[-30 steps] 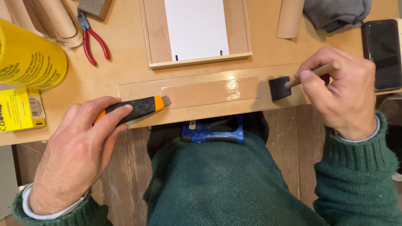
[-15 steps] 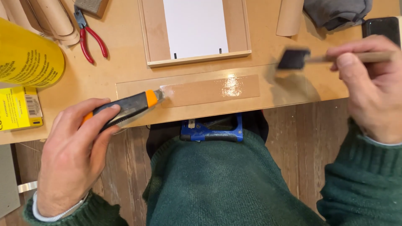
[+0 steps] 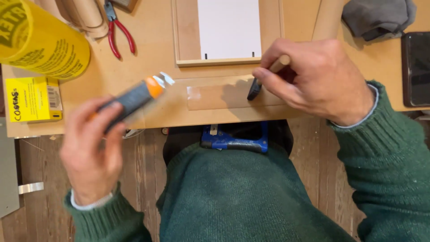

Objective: Applying glue to a decorative strip and attaching it to a picture frame component.

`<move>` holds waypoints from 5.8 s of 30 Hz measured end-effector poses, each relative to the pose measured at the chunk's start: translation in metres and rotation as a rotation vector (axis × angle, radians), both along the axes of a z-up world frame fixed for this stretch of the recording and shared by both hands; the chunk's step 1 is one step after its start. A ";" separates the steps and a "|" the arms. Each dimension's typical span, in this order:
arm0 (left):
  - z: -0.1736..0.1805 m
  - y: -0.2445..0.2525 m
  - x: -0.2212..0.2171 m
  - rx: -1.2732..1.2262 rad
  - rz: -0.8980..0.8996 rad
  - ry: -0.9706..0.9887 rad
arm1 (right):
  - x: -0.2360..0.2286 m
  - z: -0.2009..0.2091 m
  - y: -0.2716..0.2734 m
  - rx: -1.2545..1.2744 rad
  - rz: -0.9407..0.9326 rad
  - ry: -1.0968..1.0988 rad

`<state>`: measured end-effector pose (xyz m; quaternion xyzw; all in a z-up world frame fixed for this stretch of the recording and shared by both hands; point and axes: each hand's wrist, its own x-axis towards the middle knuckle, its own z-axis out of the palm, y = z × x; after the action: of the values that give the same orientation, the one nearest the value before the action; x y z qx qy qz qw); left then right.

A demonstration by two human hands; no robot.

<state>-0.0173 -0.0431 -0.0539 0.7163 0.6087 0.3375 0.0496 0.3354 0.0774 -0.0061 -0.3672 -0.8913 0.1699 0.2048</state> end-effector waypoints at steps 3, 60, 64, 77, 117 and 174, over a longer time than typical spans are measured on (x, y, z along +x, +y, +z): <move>0.019 -0.004 0.026 -0.102 -0.055 -0.103 | -0.014 0.009 0.014 0.014 0.028 -0.041; 0.008 -0.019 0.139 -0.091 -0.214 0.302 | -0.127 -0.013 0.029 -0.111 0.588 0.139; 0.005 -0.020 0.139 -0.094 -0.218 0.289 | -0.117 -0.003 0.038 -0.103 0.487 -0.108; 0.004 -0.018 0.137 -0.103 -0.228 0.274 | -0.124 0.009 0.045 -0.144 0.440 -0.187; -0.052 -0.027 0.023 0.035 0.271 -0.132 | -0.053 -0.056 -0.009 -0.181 0.330 0.345; -0.039 0.019 -0.035 -0.163 -0.039 -0.108 | -0.316 -0.038 0.117 0.311 0.284 0.177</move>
<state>-0.0524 -0.0237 -0.0933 0.7024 0.6164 0.3240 0.1472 0.0193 0.1939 -0.0440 -0.1855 -0.9281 0.0891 0.3104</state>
